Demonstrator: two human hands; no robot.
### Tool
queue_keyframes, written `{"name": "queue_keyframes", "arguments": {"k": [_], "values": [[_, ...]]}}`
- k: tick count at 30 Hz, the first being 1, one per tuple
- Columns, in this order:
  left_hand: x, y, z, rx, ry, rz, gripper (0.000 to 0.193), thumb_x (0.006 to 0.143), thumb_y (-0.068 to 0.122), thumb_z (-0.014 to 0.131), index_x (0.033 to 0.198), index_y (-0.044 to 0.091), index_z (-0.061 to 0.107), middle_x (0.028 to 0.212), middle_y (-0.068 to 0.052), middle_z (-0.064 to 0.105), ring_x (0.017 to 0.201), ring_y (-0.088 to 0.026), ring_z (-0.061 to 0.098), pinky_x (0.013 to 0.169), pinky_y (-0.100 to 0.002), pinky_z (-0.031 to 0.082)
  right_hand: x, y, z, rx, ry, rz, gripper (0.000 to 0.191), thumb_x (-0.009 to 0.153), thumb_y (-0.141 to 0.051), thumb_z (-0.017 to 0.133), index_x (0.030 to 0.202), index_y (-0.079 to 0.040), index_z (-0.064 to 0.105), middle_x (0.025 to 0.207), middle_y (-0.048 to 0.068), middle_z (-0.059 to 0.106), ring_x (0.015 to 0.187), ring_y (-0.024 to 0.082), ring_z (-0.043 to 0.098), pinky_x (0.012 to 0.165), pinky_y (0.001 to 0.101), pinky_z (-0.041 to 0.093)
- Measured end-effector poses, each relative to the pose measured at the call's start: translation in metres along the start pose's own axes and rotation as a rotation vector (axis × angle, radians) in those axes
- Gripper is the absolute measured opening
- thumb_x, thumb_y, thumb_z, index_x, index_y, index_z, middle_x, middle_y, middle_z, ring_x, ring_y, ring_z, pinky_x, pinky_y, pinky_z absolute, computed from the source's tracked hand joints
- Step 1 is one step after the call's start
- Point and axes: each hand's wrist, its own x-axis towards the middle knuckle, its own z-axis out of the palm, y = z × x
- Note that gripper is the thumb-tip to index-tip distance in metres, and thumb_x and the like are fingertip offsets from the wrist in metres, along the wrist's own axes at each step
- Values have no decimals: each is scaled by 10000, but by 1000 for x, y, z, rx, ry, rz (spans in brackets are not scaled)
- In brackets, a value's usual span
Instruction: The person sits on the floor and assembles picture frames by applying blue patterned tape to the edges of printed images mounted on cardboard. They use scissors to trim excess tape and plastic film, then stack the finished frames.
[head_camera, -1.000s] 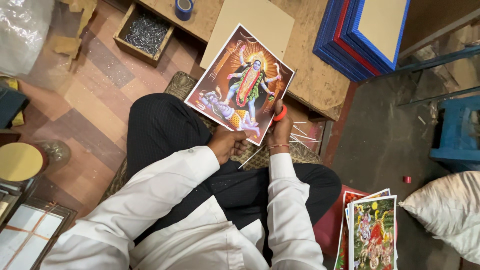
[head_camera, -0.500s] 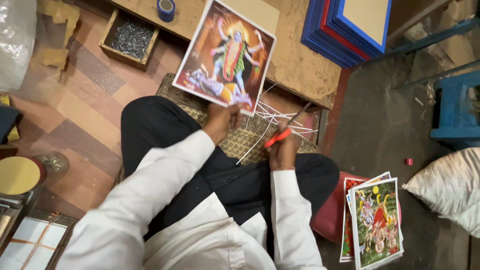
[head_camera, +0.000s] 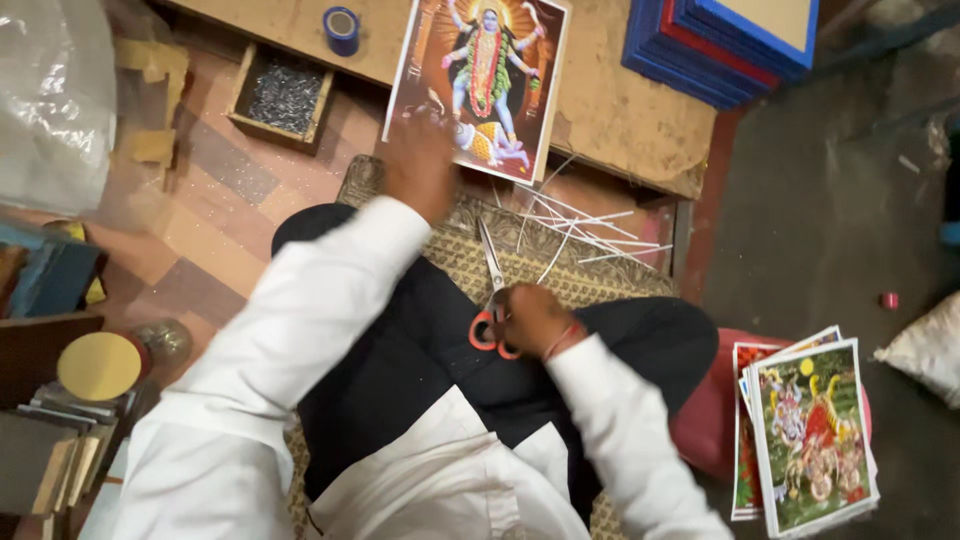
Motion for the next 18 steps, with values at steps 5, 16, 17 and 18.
{"name": "queue_keyframes", "arguments": {"k": [5,16,17,18], "values": [[21,-39,5,-263,-297,-391,431,753,-90,662,1170,-6,593,1353,-288,488,1182,-494,537,1002,-525,470,62,45,-65,8,695,-155,528,645,-69,826,1159,5,728,1028,252,710,958,438,673,838,480,545],[24,-44,34,-275,-62,-246,350,775,-141,622,1101,-20,664,1214,-262,582,1125,-467,563,964,-509,481,132,96,-48,223,814,22,405,723,-16,823,1122,-46,764,1002,163,738,880,309,720,808,393,576],[25,-43,33,-282,-63,-247,356,773,-137,624,1106,-22,668,1212,-261,586,1123,-466,564,962,-507,480,131,96,-48,190,829,-8,415,711,-20,834,1120,-34,762,997,169,735,884,321,713,804,401,571],[26,-42,32,-294,-73,-228,365,756,-132,631,1103,-26,669,1199,-264,589,1111,-469,567,956,-509,482,130,96,-49,155,846,-41,427,699,-24,844,1117,-23,760,993,176,732,887,333,705,801,410,566]]}}
